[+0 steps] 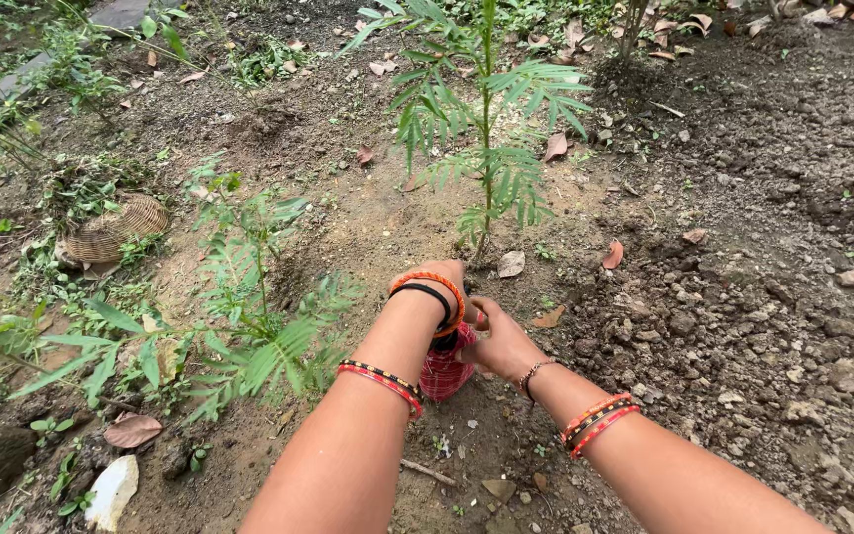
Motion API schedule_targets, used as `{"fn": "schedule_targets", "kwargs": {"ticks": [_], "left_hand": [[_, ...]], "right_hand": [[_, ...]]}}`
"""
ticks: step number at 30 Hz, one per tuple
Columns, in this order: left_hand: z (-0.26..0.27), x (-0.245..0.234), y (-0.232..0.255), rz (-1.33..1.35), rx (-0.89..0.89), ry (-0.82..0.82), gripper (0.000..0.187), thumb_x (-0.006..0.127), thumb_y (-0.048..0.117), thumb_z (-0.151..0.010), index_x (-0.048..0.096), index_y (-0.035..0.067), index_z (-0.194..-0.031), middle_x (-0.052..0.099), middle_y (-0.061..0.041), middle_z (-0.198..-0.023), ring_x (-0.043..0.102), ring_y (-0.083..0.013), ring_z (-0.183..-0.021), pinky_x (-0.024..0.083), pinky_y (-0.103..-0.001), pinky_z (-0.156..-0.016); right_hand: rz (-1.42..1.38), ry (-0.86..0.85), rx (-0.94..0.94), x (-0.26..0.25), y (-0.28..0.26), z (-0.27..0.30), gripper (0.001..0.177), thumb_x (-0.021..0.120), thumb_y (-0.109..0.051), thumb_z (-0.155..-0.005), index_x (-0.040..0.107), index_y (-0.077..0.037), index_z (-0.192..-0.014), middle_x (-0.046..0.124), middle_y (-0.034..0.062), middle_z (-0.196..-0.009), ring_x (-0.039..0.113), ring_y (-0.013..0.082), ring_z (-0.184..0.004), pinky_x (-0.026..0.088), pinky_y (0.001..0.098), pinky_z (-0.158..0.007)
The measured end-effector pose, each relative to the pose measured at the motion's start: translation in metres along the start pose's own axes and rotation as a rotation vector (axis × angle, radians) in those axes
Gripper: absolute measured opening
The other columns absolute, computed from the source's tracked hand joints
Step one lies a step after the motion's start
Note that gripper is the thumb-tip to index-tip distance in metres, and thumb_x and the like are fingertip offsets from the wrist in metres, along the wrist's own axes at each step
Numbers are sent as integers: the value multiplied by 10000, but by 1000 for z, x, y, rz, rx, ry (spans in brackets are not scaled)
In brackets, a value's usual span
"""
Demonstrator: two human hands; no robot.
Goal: The person weeds around a small plant by hand, pulling out small unwanted plants from the soil. They then use a spray bottle to water the plant and the surrounding soil.
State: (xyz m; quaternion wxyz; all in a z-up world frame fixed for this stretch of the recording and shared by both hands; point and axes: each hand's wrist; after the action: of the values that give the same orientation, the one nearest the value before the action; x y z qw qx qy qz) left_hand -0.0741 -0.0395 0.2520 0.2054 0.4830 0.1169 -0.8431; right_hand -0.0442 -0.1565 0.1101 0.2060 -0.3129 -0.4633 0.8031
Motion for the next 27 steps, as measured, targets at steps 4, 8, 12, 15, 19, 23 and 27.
{"fn": "schedule_targets", "kwargs": {"ticks": [4, 8, 12, 15, 19, 23, 27], "left_hand": [[16, -5, 3, -27, -17, -46, 986, 850, 539, -722, 406, 206, -1536, 556, -111, -1503, 556, -325, -1377, 447, -593, -1110], [22, -9, 5, -11, -34, 19, 1026, 818, 649, -735, 359, 223, -1548, 546, -112, -1507, 505, -355, -1409, 402, -632, -1118], [22, -13, 12, 73, -6, 164, 956, 734, 699, -805, 358, 245, -1557, 561, -146, -1489, 498, -375, -1407, 355, -642, -1138], [16, -13, 22, 98, 25, 277, 923, 720, 677, -824, 336, 262, -1554, 500, -117, -1520, 470, -367, -1409, 344, -647, -1129], [8, -12, 37, 153, 45, 336, 906, 713, 624, -846, 298, 280, -1574, 485, -124, -1514, 464, -361, -1402, 340, -656, -1116], [-1, -14, 45, 198, 79, 368, 870, 716, 573, -870, 303, 277, -1575, 476, -143, -1513, 460, -384, -1394, 344, -647, -1108], [-7, -20, 47, 252, 72, 376, 821, 727, 547, -870, 353, 263, -1543, 485, -129, -1510, 477, -383, -1384, 365, -644, -1098]], "right_hand": [[179, 60, -221, 2, 0, 1, 1086, 919, -66, -670, 281, -141, -1545, 646, 148, -1296, 626, 189, -1102, 526, 327, -913], [113, 60, -63, 1, -4, 0, 1097, 778, 48, -662, 256, -182, -1598, 685, 186, -1261, 687, 270, -1103, 571, 393, -903], [65, 175, -312, -11, 16, -19, 960, 743, 95, -670, 398, -149, -1532, 592, 157, -1414, 593, 240, -1280, 520, 355, -979], [-48, 214, -44, -25, 29, -34, 1084, 783, 68, -699, 244, -192, -1602, 481, 174, -1455, 561, 268, -1271, 558, 381, -940], [-10, 333, 5, -61, 47, -38, 965, 854, 10, -704, 391, -105, -1543, 602, 209, -1331, 641, 262, -1101, 545, 369, -882], [-115, 411, 115, -105, 70, -43, 842, 799, 8, -720, 500, -89, -1501, 704, 175, -1123, 647, 256, -788, 517, 391, -644], [-58, 493, 166, -146, 105, -49, 772, 835, -40, -728, 546, -72, -1443, 718, 97, -1031, 674, 193, -785, 542, 340, -586]]}}
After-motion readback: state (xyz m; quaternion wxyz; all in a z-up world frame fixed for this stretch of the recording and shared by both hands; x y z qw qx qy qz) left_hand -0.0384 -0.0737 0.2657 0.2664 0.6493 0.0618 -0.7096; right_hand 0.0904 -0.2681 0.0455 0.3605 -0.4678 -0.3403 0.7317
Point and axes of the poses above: each hand's wrist, its own z-axis away from the middle knuckle, its own x-axis out of the palm, y = z × x
